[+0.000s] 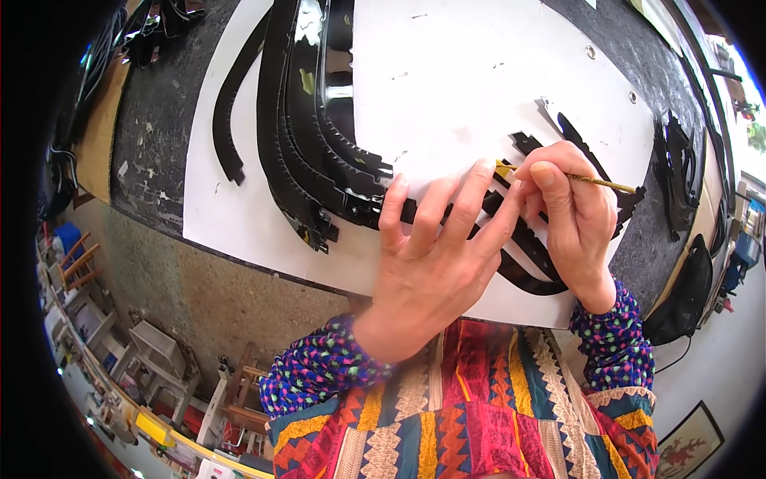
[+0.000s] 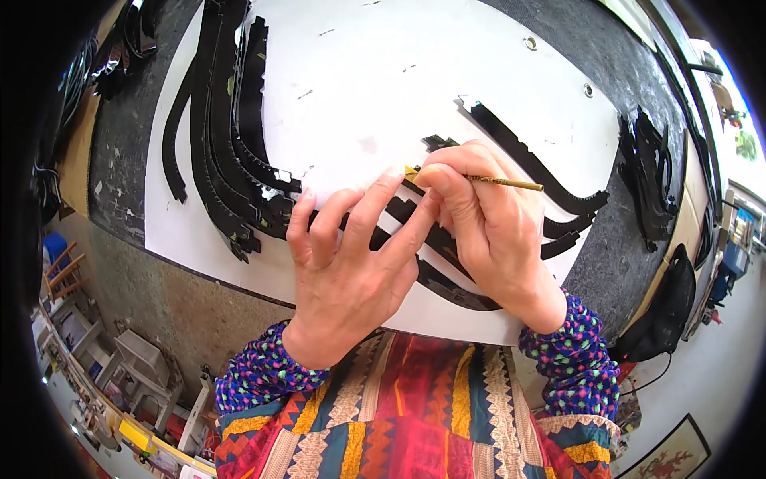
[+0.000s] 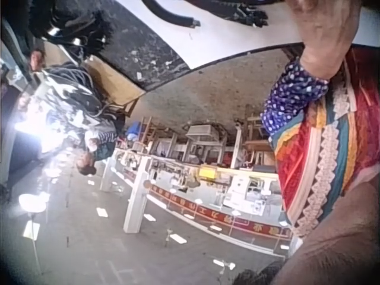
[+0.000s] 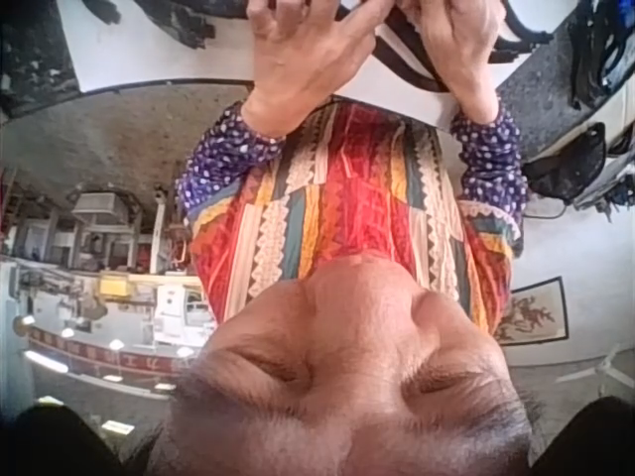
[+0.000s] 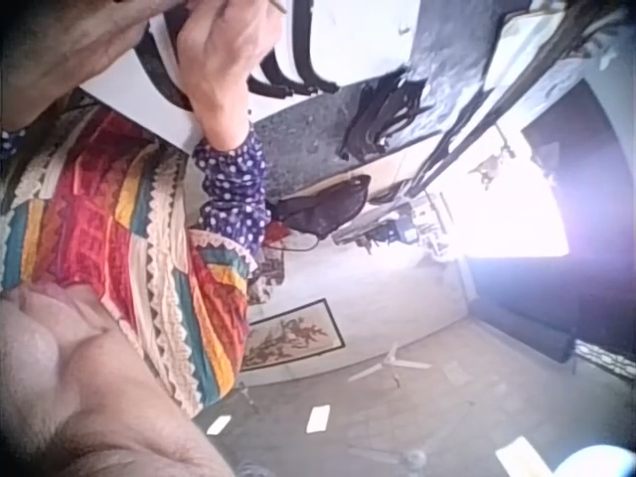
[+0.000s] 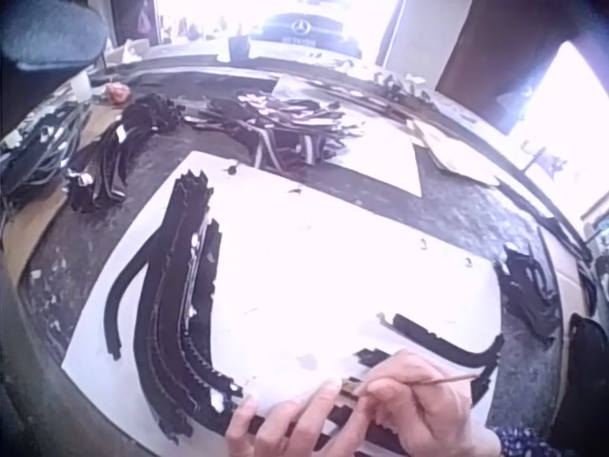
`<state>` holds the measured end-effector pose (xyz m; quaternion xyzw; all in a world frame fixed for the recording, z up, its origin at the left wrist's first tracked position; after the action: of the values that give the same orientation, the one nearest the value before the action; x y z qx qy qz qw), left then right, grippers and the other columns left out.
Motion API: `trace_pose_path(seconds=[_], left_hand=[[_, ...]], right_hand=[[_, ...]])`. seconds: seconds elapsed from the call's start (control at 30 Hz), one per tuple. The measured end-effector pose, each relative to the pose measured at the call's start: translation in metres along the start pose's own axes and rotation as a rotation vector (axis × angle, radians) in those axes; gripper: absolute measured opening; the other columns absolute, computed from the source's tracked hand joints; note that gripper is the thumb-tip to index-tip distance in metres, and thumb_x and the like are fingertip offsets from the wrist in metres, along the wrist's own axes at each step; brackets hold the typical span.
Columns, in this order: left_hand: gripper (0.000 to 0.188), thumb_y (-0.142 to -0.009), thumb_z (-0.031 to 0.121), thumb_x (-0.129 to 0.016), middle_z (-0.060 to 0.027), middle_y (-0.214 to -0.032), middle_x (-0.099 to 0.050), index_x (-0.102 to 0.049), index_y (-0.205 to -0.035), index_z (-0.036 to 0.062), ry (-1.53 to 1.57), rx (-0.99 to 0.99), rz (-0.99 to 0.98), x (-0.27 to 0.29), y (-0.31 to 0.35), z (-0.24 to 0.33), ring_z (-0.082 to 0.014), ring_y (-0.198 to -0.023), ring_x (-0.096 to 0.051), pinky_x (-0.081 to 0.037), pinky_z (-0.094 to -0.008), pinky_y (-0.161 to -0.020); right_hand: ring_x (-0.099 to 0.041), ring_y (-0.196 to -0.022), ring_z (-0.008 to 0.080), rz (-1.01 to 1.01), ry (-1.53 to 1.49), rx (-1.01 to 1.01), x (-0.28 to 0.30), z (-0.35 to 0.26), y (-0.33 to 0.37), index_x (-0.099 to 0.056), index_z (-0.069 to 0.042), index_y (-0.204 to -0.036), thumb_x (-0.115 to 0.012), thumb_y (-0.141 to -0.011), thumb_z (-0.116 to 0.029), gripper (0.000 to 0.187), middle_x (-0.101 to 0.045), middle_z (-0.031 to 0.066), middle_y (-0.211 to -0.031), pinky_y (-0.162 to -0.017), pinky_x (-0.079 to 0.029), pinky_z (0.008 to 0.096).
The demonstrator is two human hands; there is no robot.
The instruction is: Applying glue to black shoe components using a small application stick.
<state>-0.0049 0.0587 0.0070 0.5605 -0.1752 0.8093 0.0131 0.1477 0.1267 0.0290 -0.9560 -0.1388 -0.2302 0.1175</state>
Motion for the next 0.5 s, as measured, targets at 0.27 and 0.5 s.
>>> trace_pose_path(seconds=[0.27,0.5], left_hand=[[0.050,-0.077,0.016,-0.069,0.0017,-0.138,-0.051,-0.069,-0.125,0.0302,-0.008,-0.004,0.001,0.000,-0.001,-0.001,-0.0184,-0.122,-0.043,-0.027,-0.0462,-0.111],[0.054,-0.080,0.014,-0.068,0.0017,-0.138,-0.051,-0.066,-0.132,0.0301,0.012,0.008,-0.035,0.003,-0.003,-0.002,-0.0200,-0.121,-0.044,-0.027,-0.0450,-0.111]], right_hand=[[-0.055,-0.058,0.0119,-0.051,-0.033,0.020,0.002,0.001,-0.003,-0.065,0.002,-0.098,-0.058,-0.101,-0.007,0.012,-0.065,0.0081,-0.085,-0.051,-0.045,0.0257],[-0.062,-0.069,0.0195,0.065,0.058,0.024,0.016,0.001,0.018,-0.065,0.004,-0.104,-0.065,-0.096,-0.001,0.010,-0.067,0.0126,-0.089,-0.061,-0.050,0.0282]])
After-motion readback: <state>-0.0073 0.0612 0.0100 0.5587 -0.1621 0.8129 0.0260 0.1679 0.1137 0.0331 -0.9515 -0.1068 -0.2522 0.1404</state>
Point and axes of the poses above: each hand's wrist, its own y-axis away from the middle knuckle, its own x-axis out of the back of the hand, z = x × y, the point moved 1 cm from there along -y, towards the middle knuckle
